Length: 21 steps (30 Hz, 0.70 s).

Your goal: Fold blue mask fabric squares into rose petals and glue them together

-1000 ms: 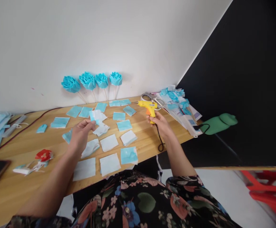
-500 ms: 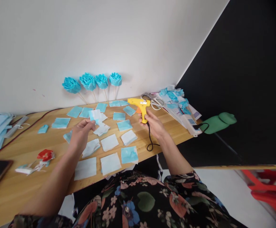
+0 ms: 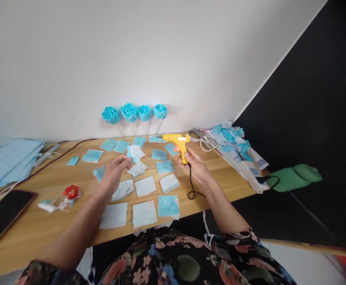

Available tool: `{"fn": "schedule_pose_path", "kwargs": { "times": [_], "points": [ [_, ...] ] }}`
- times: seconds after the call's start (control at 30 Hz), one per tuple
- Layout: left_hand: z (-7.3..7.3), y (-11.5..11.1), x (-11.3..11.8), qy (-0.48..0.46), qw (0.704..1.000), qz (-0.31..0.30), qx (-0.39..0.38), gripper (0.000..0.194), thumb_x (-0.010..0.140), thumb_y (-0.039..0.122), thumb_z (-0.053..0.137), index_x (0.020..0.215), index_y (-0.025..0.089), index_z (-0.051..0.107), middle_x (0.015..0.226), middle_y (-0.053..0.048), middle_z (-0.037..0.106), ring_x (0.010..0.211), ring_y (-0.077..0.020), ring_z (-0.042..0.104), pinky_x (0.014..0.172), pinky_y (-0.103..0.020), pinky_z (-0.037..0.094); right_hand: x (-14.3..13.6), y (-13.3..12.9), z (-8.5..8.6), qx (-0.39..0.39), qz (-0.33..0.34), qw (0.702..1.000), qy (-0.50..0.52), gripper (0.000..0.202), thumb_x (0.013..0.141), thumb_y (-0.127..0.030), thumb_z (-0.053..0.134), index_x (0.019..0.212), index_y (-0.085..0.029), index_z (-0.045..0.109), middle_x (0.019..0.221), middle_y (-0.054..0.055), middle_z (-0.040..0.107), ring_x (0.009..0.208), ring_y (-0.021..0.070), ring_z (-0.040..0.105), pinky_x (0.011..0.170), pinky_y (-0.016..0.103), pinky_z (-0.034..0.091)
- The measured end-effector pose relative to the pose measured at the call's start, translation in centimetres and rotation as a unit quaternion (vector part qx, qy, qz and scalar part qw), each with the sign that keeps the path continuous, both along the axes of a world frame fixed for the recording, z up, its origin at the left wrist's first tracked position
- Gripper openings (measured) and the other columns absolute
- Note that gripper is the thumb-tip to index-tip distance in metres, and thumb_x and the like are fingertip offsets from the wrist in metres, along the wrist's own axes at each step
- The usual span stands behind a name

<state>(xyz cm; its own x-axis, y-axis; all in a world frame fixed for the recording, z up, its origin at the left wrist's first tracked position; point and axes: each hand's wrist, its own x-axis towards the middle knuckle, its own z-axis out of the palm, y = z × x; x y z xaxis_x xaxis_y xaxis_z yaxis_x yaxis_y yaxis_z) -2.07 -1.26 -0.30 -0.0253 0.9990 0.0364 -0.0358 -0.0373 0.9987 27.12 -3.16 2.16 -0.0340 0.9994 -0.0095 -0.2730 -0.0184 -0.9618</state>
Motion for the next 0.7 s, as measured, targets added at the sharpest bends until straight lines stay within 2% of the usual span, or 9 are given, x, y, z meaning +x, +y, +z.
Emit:
{"fn": "schedule_pose_path", "kwargs": {
  "times": [0.1,0.23,0.33,0.4,0.53,0.63,0.7],
  "points": [
    [0.2,-0.1,0.1,-0.011,1.0,-0.007,-0.005,0.029,0.074,0.039,0.071,0.06,0.019,0.057,0.058,0.002,0.056,0.063,-0.013,0.05,0.072,-0.028,0.041,0.2,0.5,0.3,0.018,0.009,1.0,-0.012,0.025,0.082,-0.041,0.069,0.1,-0.024,0.063,0.088,0.002,0.064,0.069,0.0125,0.057,0.057,0.024,0.045],
    [0.4,-0.1,0.2,-0.049,0.998,-0.011,-0.023,0.029,0.072,0.039,0.073,0.061,0.018,0.057,0.057,0.002,0.056,0.06,-0.0121,0.05,0.068,-0.028,0.04,0.9,1.6,1.8,0.053,0.02,0.998,-0.027,0.029,0.081,-0.051,0.068,0.092,-0.026,0.06,0.075,-0.001,0.056,0.062,0.0131,0.054,0.052,0.026,0.043],
    [0.3,0.1,0.1,-0.09,0.995,-0.017,-0.033,0.03,0.072,0.038,0.074,0.059,0.018,0.055,0.055,0.002,0.054,0.057,-0.0113,0.048,0.064,-0.028,0.038,0.6,2.5,2.9,0.06,0.063,0.995,-0.058,0.035,0.077,-0.056,0.071,0.088,-0.025,0.059,0.065,-0.004,0.05,0.055,0.0118,0.049,0.05,0.027,0.04],
    [0.2,0.3,0.0,-0.114,0.993,-0.028,-0.034,0.031,0.073,0.037,0.075,0.059,0.018,0.055,0.053,0.002,0.053,0.056,-0.0109,0.048,0.063,-0.028,0.037,-0.2,3.0,2.8,0.057,0.097,0.99,-0.082,0.036,0.076,-0.055,0.073,0.082,-0.023,0.057,0.06,-0.005,0.049,0.052,0.0111,0.05,0.052,0.027,0.041],
    [-0.2,0.5,-0.2,-0.138,0.989,-0.039,-0.034,0.032,0.074,0.037,0.076,0.059,0.018,0.054,0.051,0.004,0.048,0.053,-0.0096,0.044,0.061,-0.028,0.035,-2.3,3.4,0.6,0.04,0.156,0.984,-0.082,0.038,0.076,-0.054,0.074,0.078,-0.022,0.054,0.054,-0.007,0.049,0.043,0.0099,0.05,0.048,0.026,0.04],
    [-0.2,0.5,-0.2,-0.146,0.987,-0.047,-0.039,0.031,0.074,0.037,0.076,0.061,0.018,0.055,0.049,0.005,0.045,0.051,-0.0089,0.041,0.06,-0.028,0.034,-3.1,3.4,-1.5,0.036,0.161,0.985,-0.051,0.037,0.078,-0.054,0.072,0.085,-0.022,0.056,0.053,-0.008,0.049,0.04,0.0091,0.047,0.044,0.026,0.037],
    [-0.1,0.4,-0.1,-0.144,0.987,-0.047,-0.051,0.032,0.072,0.037,0.078,0.061,0.018,0.054,0.048,0.006,0.043,0.05,-0.0087,0.04,0.059,-0.027,0.034,-3.0,3.3,-2.5,0.034,0.167,0.984,-0.055,0.036,0.081,-0.054,0.071,0.079,-0.022,0.054,0.055,-0.007,0.051,0.041,0.0091,0.048,0.044,0.025,0.038]
  ]
}}
